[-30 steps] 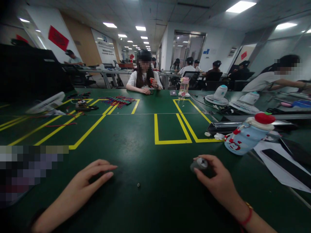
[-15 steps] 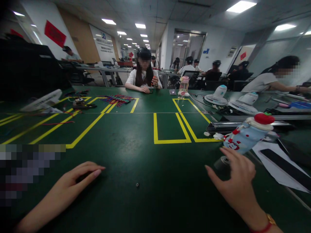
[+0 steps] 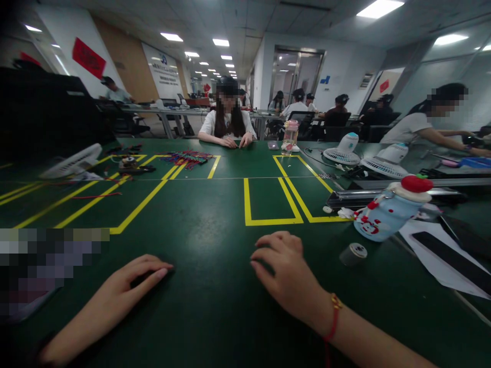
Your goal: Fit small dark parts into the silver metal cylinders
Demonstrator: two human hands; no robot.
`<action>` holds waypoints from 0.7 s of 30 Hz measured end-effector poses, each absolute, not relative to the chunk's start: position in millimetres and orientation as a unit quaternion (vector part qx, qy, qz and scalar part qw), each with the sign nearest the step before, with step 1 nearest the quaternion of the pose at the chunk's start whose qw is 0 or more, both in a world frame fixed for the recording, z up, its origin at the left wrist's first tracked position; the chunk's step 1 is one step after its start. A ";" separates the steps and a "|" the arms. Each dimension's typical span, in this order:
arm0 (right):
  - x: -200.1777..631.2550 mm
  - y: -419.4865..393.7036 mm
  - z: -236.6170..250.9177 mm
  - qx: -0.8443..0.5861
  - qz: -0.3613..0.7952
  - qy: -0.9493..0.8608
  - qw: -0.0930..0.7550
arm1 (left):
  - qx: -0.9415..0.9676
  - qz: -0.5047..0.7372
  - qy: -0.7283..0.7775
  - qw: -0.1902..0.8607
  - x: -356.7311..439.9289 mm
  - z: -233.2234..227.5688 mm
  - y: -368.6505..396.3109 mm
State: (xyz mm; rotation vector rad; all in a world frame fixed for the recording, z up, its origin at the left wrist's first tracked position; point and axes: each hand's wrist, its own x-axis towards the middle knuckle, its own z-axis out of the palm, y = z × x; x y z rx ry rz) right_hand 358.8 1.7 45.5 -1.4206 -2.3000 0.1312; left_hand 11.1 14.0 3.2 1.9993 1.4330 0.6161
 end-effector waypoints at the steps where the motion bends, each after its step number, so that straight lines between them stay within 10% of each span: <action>1: 382.2 0.9 50.6 -0.538 -0.004 -0.814 0.220 | 0.752 0.231 0.540 0.299 11.1 2.9 14.2; 6: 505.3 -15.8 55.9 -0.689 -0.157 -0.689 0.161 | 0.758 0.220 0.541 0.291 12.1 1.2 15.0; 21: 539.1 -25.0 48.0 -0.798 -0.007 -0.582 0.158 | 0.766 0.218 0.534 0.285 12.2 1.4 15.3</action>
